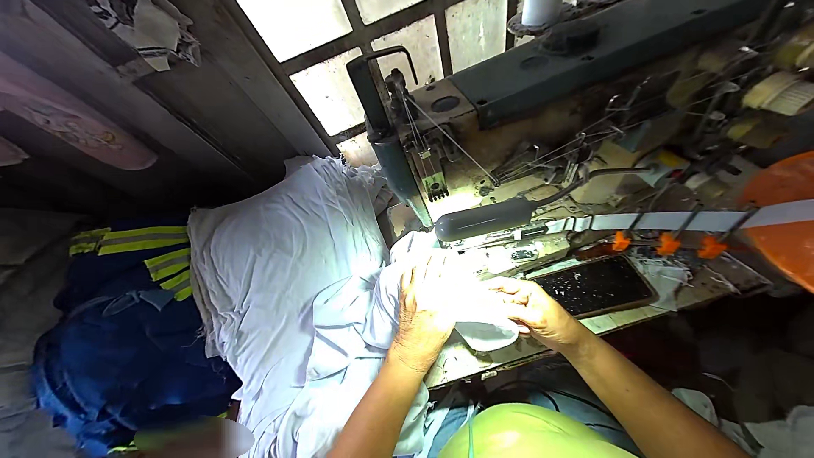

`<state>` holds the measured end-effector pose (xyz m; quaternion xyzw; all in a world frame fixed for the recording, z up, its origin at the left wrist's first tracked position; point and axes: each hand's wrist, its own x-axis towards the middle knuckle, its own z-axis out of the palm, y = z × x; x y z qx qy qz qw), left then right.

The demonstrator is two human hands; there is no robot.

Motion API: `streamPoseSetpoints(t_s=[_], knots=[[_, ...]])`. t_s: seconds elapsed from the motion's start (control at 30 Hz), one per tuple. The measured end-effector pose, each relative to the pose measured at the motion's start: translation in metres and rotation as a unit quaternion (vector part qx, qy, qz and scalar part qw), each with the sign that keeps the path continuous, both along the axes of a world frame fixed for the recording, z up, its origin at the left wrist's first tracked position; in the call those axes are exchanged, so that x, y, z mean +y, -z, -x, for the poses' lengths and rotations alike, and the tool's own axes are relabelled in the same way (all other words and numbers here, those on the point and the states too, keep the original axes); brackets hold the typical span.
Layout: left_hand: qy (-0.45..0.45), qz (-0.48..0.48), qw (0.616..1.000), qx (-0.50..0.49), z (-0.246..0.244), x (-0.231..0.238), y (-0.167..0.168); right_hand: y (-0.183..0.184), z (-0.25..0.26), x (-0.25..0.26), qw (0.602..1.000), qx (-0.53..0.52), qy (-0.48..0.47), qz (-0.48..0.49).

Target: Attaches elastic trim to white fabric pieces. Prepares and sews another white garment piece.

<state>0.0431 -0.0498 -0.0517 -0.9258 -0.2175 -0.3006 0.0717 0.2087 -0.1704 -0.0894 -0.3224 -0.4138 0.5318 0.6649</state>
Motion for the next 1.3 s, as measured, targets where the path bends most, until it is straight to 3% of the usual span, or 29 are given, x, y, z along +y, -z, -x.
streamPoseSetpoints(t_s=[0.4, 0.63, 0.73, 1.0, 1.1, 1.17, 1.23, 1.3], knots=[[-0.016, 0.017, 1.000, 0.018, -0.009, -0.001, 0.002, -0.005, -0.003, 0.000, 0.999, 0.001, 0.024, 0.035], [-0.011, 0.178, 0.983, 0.032, -0.010, 0.019, -0.027, -0.005, -0.001, 0.012, 0.989, -0.096, 0.103, 0.034], [-0.025, 0.232, 0.967, 0.098, -0.016, 0.042, -0.047, -0.002, 0.000, 0.019, 0.974, -0.168, 0.146, 0.031], [0.083, 0.138, 0.986, 0.053, -0.025, 0.095, -0.046, 0.003, 0.013, 0.025, 0.941, -0.264, 0.213, -0.001], [0.078, 0.104, 0.991, 0.026, -0.026, 0.106, -0.040, 0.005, 0.007, 0.014, 0.919, -0.324, 0.224, 0.002], [0.097, 0.062, 0.993, 0.001, -0.026, 0.124, -0.022, -0.012, 0.002, -0.006, 0.926, -0.301, 0.227, -0.010], [0.100, 0.022, 0.994, -0.031, -0.024, 0.137, -0.007, -0.046, -0.003, -0.033, 0.954, -0.205, 0.190, -0.106], [0.055, 0.076, 0.996, 0.008, -0.025, 0.116, -0.025, -0.093, -0.005, -0.065, 0.951, -0.150, 0.132, -0.237]])
